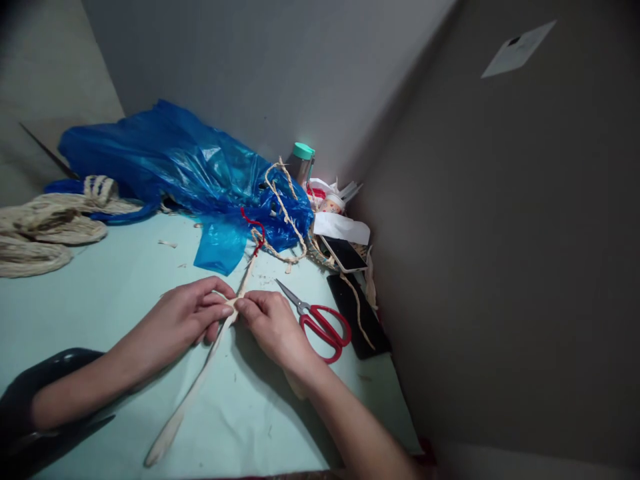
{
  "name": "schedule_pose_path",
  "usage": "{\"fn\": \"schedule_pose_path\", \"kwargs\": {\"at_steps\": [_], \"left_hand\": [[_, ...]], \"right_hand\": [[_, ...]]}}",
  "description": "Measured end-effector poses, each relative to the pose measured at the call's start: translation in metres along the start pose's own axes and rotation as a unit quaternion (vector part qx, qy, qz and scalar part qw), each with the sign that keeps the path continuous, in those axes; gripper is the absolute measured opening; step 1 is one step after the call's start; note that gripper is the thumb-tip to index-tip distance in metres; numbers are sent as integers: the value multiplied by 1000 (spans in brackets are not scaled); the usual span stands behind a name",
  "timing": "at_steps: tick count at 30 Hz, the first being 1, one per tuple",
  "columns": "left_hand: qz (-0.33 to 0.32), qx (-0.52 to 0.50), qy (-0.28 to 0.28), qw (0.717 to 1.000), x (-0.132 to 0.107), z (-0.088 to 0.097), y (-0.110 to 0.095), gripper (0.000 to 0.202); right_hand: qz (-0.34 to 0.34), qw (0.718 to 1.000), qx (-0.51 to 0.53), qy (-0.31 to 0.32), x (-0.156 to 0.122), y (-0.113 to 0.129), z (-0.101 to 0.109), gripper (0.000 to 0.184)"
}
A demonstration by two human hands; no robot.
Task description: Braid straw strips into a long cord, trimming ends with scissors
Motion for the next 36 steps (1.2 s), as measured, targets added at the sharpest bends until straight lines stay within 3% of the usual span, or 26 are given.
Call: {"fn": "schedule_pose_path", "kwargs": {"at_steps": [3, 7, 15, 19, 22, 25, 28, 31, 33, 34, 36], "left_hand": [[-54, 125, -51, 989, -3, 6, -8, 16], [-92, 209, -80, 970, -5, 8, -13, 20], [-101, 203, -95, 969, -7, 6, -17, 20], [-105, 185, -70, 975, -9, 0, -14, 21], [-169, 216, -80, 958, -13, -6, -8, 19], [-208, 237, -67, 947, -17, -9, -5, 21], [-185, 241, -52, 951, -17, -5, -9, 28], [-139, 189, -113, 965, -12, 5, -14, 32], [-109, 126, -138, 976, -6, 9, -15, 24], [-91, 85, -119, 985, -3, 9, -13, 19], [-43, -26, -24, 998, 2, 5, -8, 15]], "right_hand": [[11, 999, -28, -14, -2, 4, 0, 40], [16, 997, -66, -26, -5, 7, -1, 37], [47, 992, -105, -50, -4, 6, 4, 35], [50, 999, -3, -15, -5, 8, 4, 28], [24, 993, 113, 20, -5, 9, 2, 24], [-16, 981, 195, 16, -4, 6, -1, 20], [-31, 975, 220, 4, -3, 3, -1, 21], [-12, 980, 199, 13, -5, 7, 0, 27], [-13, 982, 185, 19, -7, 9, 1, 30], [-13, 982, 187, 26, -8, 10, 2, 31], [-4, 976, 210, 56, -8, 10, 3, 31]]}}
Point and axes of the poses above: each hand's wrist, its own x-axis towards the middle knuckle, its own z-axis out of the back of the hand, y = z × x, the point moved 1 cm from there along x, towards the middle knuckle, and after that the axes turned 2 degrees about x, right-handed, at the moved point
